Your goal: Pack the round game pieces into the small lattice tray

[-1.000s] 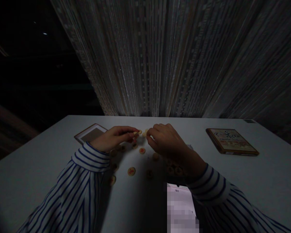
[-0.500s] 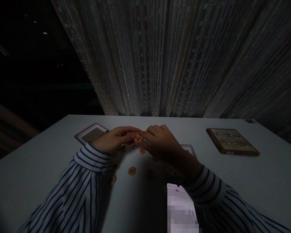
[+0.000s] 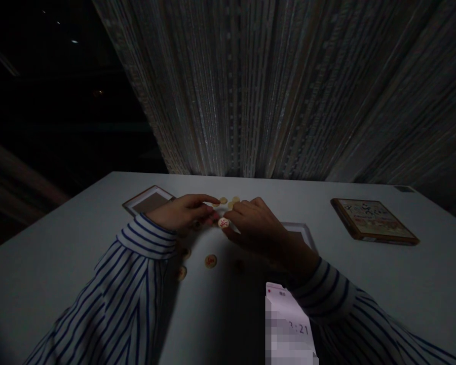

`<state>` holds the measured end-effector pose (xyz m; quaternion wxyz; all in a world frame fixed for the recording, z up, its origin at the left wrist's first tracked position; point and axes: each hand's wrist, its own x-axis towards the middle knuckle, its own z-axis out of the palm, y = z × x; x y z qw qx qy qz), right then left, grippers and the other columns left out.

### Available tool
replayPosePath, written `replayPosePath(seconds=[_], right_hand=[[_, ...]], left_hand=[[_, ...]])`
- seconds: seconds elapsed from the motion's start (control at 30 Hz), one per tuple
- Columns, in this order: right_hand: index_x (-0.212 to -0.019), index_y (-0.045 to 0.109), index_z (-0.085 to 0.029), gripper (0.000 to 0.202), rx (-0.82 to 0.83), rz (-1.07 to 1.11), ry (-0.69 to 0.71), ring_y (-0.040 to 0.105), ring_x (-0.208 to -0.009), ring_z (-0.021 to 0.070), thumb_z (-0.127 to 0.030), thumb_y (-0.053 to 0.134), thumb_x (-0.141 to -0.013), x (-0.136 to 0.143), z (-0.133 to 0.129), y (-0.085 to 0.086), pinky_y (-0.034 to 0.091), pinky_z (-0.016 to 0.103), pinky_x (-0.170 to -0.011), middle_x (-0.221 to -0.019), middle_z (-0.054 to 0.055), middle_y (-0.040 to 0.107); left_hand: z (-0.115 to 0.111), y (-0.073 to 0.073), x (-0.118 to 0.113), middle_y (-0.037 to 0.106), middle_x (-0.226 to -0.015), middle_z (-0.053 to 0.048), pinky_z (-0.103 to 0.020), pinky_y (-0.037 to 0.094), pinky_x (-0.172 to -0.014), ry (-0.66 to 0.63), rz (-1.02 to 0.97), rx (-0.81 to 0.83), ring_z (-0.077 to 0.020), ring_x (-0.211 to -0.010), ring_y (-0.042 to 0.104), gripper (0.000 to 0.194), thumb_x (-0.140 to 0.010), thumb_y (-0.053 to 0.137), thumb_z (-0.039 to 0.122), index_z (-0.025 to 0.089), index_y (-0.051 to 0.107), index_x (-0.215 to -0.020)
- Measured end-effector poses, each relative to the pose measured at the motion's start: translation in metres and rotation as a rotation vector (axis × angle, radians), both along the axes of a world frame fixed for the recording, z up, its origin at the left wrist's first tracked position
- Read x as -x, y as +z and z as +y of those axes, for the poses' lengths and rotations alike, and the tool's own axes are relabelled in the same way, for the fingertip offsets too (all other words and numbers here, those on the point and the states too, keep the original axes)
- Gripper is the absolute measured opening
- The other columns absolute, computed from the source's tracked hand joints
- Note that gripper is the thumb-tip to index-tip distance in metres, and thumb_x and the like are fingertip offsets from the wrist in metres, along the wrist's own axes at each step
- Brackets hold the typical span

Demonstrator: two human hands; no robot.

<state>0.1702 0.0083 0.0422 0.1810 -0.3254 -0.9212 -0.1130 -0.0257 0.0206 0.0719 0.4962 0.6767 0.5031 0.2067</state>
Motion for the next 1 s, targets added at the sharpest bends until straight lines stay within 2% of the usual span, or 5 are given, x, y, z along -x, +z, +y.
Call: replayPosePath(seconds=[0.2,0.4,0.63,0.87,1.0], right_hand=[[-0.086,0.061,-0.018,0.024,0.197,-0.2,0.044,0.05,-0.07,0.0144,-0.03,0.04,-0.089,0.003,-0.005,-0.009,0.027,0.031,-0.066,-0.081,0.005,0.06],[-0.082,0.061,-0.02,0.015,0.348,-0.243,0.109,0.051,-0.076,0.0153,-0.02,0.047,-0.086,0.005,-0.012,-0.006,0.03,0.031,-0.069,-0.082,0.003,0.06],[-0.075,0.061,-0.02,0.017,0.345,-0.277,0.095,0.052,-0.075,0.017,-0.02,0.047,-0.083,0.01,-0.016,-0.006,0.031,0.033,-0.068,-0.08,0.004,0.061],[-0.075,0.06,-0.019,0.014,0.335,-0.25,0.119,0.05,-0.074,0.0152,-0.019,0.048,-0.083,0.009,-0.019,-0.006,0.03,0.033,-0.069,-0.079,0.002,0.06],[-0.082,0.062,-0.02,0.017,0.313,-0.284,0.132,0.052,-0.078,0.0168,-0.028,0.047,-0.085,0.003,-0.012,-0.008,0.031,0.033,-0.068,-0.082,0.004,0.061]], left_hand=[[0.006,-0.005,0.015,0.067,-0.093,-0.008,-0.025,0.045,-0.065,-0.047,0.286,-0.186,-0.0152,-0.075,0.061,0.039,-0.081,0.047,0.027,0.012,0.053,-0.118],[0.009,-0.008,0.018,0.068,-0.097,-0.009,-0.026,0.046,-0.07,-0.064,0.378,-0.302,-0.018,-0.082,0.062,0.038,-0.08,0.048,0.03,0.013,0.057,-0.113],[0.006,-0.007,0.014,0.068,-0.097,-0.008,-0.025,0.044,-0.072,-0.09,0.434,-0.35,-0.0168,-0.08,0.061,0.035,-0.08,0.048,0.028,0.014,0.059,-0.11],[0.003,-0.005,0.007,0.069,-0.085,-0.006,-0.025,0.043,-0.073,-0.111,0.425,-0.321,-0.0155,-0.072,0.06,0.031,-0.08,0.048,0.023,0.013,0.06,-0.107],[0.003,-0.005,0.006,0.069,-0.088,-0.007,-0.026,0.043,-0.073,-0.115,0.439,-0.324,-0.0165,-0.075,0.061,0.031,-0.081,0.047,0.022,0.012,0.059,-0.107]])
